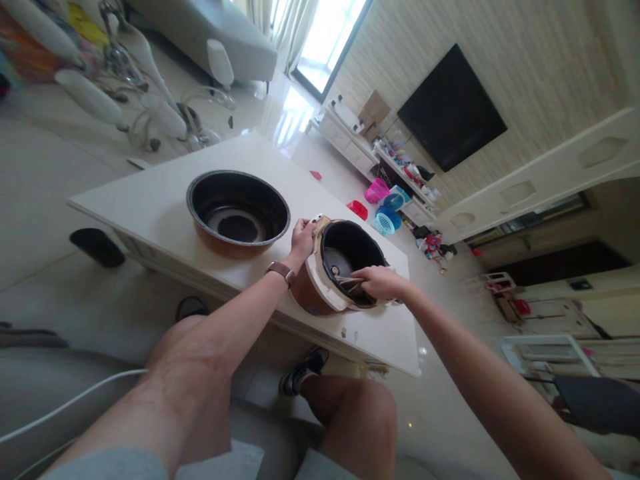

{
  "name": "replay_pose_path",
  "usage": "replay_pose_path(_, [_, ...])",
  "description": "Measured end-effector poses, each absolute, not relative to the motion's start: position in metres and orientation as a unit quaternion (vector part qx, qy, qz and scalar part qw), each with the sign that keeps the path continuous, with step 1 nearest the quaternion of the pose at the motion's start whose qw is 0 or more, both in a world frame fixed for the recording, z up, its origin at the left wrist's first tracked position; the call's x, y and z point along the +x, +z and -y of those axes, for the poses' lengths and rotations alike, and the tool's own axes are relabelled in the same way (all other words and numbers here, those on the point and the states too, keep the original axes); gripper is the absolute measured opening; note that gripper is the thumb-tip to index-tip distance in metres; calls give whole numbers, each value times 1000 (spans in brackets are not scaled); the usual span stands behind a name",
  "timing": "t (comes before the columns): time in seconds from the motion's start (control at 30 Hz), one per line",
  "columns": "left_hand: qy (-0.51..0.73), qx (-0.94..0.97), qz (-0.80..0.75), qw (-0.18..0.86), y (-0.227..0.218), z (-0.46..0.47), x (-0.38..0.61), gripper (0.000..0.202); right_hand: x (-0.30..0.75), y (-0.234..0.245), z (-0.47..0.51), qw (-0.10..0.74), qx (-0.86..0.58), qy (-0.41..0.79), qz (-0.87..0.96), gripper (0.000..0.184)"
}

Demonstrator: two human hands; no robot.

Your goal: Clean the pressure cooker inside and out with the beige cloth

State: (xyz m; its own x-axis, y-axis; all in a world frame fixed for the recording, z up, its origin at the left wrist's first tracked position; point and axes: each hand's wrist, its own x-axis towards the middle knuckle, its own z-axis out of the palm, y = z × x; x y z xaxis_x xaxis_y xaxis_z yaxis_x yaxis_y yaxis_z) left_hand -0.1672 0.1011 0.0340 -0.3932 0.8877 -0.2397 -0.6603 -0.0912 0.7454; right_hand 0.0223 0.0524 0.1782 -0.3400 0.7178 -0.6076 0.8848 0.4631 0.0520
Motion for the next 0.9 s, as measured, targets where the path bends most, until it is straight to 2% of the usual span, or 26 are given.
replay_pose_path(0.1, [720,131,-407,547,36,-99,-167,13,24,183,-61,102,550,-396,-729,55])
replay_pose_path(0.13, [719,129,-409,547,37,-99,-167,13,27,186,-65,26,567,-440,-696,53])
replay_pose_path(0.2, [721,130,-415,539,37,-99,-168,13,32,191,-75,-118,604,-442,-653,49])
replay_pose_path(0.27, [723,133,-422,530,37,-99,-168,13,36,192,-85,-230,628,-385,-636,45])
replay_pose_path(0.37, [721,136,-422,533,38,-99,-169,13,32,181,-94,-320,628,-323,-631,43])
replay_pose_path(0.43, [718,132,-414,543,38,-99,-169,14,23,165,-91,-322,616,-333,-638,44])
replay_pose_path(0.5, [718,128,-409,549,39,-98,-169,15,13,147,-80,-282,586,-384,-655,45])
replay_pose_path(0.63, [720,130,-410,544,40,-97,-169,16,5,130,-55,-98,506,-509,-690,46])
replay_pose_path(0.7, [722,132,-413,540,40,-97,-169,17,12,135,-51,5,496,-538,-681,47])
replay_pose_path(0.77, [721,135,-417,537,39,-98,-169,17,25,146,-54,69,506,-558,-654,44])
replay_pose_path(0.83, [720,137,-421,534,39,-97,-169,18,41,160,-60,76,524,-582,-618,39])
replay_pose_path(0.9, [720,143,-423,531,39,-97,-168,18,60,176,-64,30,550,-594,-587,36])
